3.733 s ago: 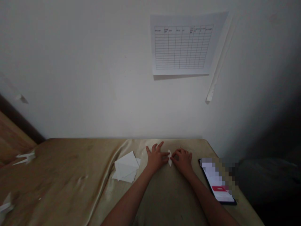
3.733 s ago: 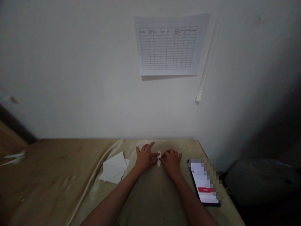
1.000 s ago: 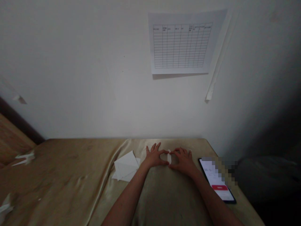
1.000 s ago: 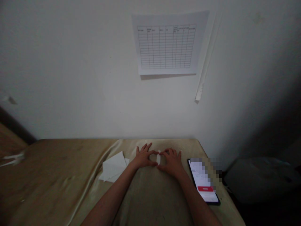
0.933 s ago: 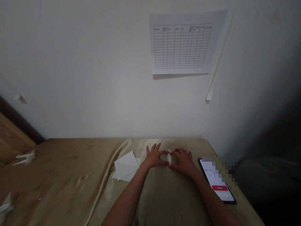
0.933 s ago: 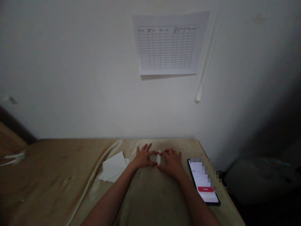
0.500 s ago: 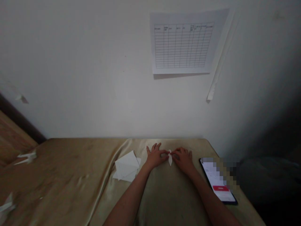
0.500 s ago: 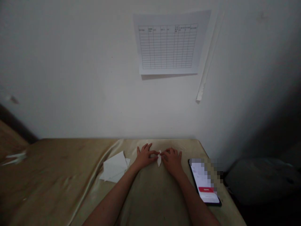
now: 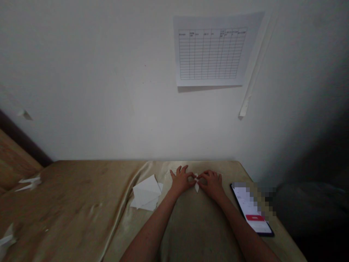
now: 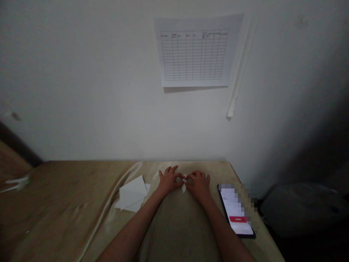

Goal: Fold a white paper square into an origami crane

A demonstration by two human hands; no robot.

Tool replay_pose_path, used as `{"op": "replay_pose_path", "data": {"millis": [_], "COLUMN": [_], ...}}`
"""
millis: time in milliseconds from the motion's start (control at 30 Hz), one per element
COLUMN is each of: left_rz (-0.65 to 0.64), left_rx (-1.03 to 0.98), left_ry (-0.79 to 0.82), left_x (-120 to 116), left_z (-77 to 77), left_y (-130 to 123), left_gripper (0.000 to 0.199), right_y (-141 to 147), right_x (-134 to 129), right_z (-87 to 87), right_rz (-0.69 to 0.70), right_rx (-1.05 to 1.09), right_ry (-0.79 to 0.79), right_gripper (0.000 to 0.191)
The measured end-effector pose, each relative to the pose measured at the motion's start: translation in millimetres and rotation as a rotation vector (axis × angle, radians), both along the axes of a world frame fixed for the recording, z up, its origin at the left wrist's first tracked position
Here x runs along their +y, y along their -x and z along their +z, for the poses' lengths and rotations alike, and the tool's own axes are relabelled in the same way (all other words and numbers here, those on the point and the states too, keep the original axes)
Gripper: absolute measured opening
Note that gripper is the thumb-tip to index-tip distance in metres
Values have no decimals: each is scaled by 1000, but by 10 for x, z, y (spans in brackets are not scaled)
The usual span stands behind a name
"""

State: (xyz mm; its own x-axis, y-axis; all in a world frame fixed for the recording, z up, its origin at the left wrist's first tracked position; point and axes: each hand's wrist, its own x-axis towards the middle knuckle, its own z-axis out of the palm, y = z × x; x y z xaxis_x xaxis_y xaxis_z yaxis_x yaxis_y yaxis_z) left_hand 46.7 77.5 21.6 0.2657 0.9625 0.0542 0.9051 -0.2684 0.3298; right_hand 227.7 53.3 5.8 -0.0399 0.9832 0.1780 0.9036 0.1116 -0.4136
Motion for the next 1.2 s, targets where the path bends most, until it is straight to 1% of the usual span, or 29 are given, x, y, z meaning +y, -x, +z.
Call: {"op": "replay_pose_path", "data": {"millis": [133, 433, 700, 900, 1100, 1200], "left_rz": [-16, -75, -113, -154, -189, -200], "left_rx": [32, 65, 87, 94, 100, 79], "left_ry": [52, 127, 134, 156, 188, 176], "left_x": [7, -15, -60, -48, -48, -52], "left_z": [36, 85, 79, 72, 96, 90], "left_y": [27, 85, 124, 175, 223, 242], "left_gripper": [39, 60, 76, 86, 91, 86], "right_y": [-15, -60, -91, -127, -119, -120], "right_x": [-11, -37, -99, -124, -130, -143], "right_z": [33, 78, 112, 101, 123, 139], "right_rz": [16, 70, 118, 144, 153, 160], "right_rx": [-12, -48, -64, -51, -55, -37], "right_ry": [25, 71, 89, 89, 127, 129], "right_gripper": [28, 37, 49, 57, 67, 68]}}
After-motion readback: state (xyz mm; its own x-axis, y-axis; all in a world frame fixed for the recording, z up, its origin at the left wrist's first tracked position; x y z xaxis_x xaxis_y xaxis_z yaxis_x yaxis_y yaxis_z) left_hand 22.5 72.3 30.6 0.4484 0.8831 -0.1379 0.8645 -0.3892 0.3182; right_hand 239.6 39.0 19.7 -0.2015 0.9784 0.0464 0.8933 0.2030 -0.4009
